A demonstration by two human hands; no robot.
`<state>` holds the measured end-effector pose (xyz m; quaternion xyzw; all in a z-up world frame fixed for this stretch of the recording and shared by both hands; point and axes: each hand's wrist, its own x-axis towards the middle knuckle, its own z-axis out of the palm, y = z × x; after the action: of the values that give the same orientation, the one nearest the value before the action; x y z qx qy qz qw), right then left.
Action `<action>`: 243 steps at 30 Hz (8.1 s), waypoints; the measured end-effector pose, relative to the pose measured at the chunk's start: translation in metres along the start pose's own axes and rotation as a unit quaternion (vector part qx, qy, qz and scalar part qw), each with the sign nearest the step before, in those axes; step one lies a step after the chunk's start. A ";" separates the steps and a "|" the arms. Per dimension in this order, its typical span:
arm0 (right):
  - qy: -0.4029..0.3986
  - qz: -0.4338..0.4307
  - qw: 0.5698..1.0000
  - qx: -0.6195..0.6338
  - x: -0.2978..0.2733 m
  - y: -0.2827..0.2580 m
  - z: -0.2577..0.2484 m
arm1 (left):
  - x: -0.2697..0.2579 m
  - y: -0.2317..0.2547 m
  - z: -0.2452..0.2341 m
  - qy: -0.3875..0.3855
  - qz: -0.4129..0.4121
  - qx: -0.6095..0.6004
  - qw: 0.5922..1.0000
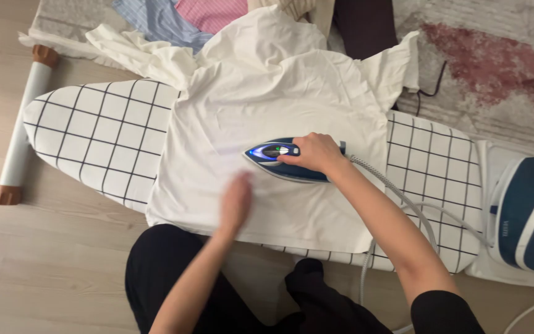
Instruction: The person lays a white long-sleeve shirt flat on an ironing board, smooths and repositions it, and irons the body section by section with a steam iron, occasionally lifting and re-spreading the fabric to iron other areas.
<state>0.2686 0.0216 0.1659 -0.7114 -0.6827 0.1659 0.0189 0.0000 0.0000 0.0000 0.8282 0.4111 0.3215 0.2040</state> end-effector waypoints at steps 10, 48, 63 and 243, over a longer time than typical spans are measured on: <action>-0.005 -0.090 0.996 -0.004 0.071 -0.108 0.031 | 0.008 -0.097 -0.086 0.009 -0.246 0.253 0.936; 0.026 0.092 0.995 0.024 0.028 0.027 -0.017 | 0.010 -0.096 -0.088 -0.015 -0.268 0.224 0.937; 0.087 0.394 0.910 0.093 -0.098 0.181 -0.022 | 0.031 -0.046 -0.041 -0.034 -0.137 0.165 0.976; 0.108 0.203 0.967 0.108 0.070 -0.001 0.021 | 0.121 -0.093 -0.047 -0.160 -0.084 0.239 0.954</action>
<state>0.2627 0.0864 0.1319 -0.8426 -0.4956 0.1615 0.1352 -0.0291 0.1559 0.0218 0.8557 0.5062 0.0584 0.0899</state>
